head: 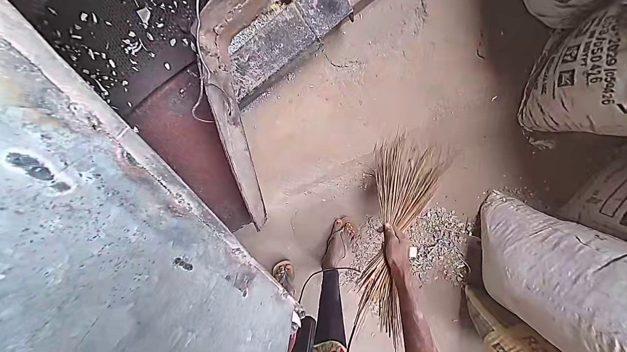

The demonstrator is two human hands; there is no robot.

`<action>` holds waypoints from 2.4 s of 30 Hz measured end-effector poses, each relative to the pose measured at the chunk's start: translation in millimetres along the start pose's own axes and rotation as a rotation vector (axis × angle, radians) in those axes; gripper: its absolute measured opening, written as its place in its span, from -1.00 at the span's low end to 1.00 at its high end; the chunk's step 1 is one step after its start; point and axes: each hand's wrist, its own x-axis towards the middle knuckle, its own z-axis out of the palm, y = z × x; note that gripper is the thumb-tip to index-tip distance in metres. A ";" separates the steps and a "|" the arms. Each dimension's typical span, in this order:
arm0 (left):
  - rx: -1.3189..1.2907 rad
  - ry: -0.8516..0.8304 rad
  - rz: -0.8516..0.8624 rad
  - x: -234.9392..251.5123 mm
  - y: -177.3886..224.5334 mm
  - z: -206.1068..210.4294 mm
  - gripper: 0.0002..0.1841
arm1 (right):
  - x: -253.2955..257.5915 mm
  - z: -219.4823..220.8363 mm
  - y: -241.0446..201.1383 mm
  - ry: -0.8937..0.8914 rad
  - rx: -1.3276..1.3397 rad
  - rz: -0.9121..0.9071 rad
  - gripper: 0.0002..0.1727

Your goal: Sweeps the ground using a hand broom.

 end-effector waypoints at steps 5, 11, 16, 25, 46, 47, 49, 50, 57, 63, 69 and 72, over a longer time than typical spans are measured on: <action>0.292 0.027 0.245 -18.5 -29.5 -11.4 -0.25 | -111.3 0.9 83.2 0.223 -0.215 0.051 -0.59; 0.580 -0.045 0.307 -26.5 -82.9 -11.2 -0.18 | -122.8 66.5 33.4 -0.270 -0.740 -0.182 -0.46; 0.536 0.105 0.404 -23.9 -109.7 -23.4 -0.22 | -54.4 47.1 103.8 -0.155 -0.644 0.066 -0.44; 0.498 0.197 0.416 -18.3 -109.0 -18.8 -0.23 | -191.0 83.3 98.1 -0.290 -0.573 -0.086 -0.51; 0.355 0.330 0.635 -3.9 -130.9 13.3 -0.18 | -97.0 95.1 101.2 -0.514 -0.821 -0.143 -0.58; 0.339 0.349 0.638 -3.7 -130.6 12.0 -0.18 | -78.4 85.0 115.8 -0.446 -0.792 -0.117 -0.58; 0.282 0.363 0.651 -0.7 -129.0 10.8 -0.18 | -61.1 54.1 147.5 -0.308 -0.668 -0.036 -0.58; 0.255 0.362 0.669 0.4 -130.2 10.1 -0.19 | -66.0 40.2 165.4 -0.239 -0.592 0.015 -0.58; 0.091 0.304 0.703 6.5 -118.4 26.9 -0.21 | -160.9 14.5 140.2 -0.172 -0.481 -0.018 -0.56; 0.222 0.347 0.654 1.9 -100.3 28.8 -0.20 | -68.0 48.9 83.1 -0.529 -0.915 -0.206 -0.58; 0.373 0.289 0.584 8.2 -84.4 40.3 -0.23 | -35.9 -66.9 174.0 -0.298 -0.470 0.004 -0.44; 0.287 0.216 0.580 0.5 -75.9 54.1 -0.29 | -95.0 -99.3 177.5 -0.192 -0.299 0.005 -0.30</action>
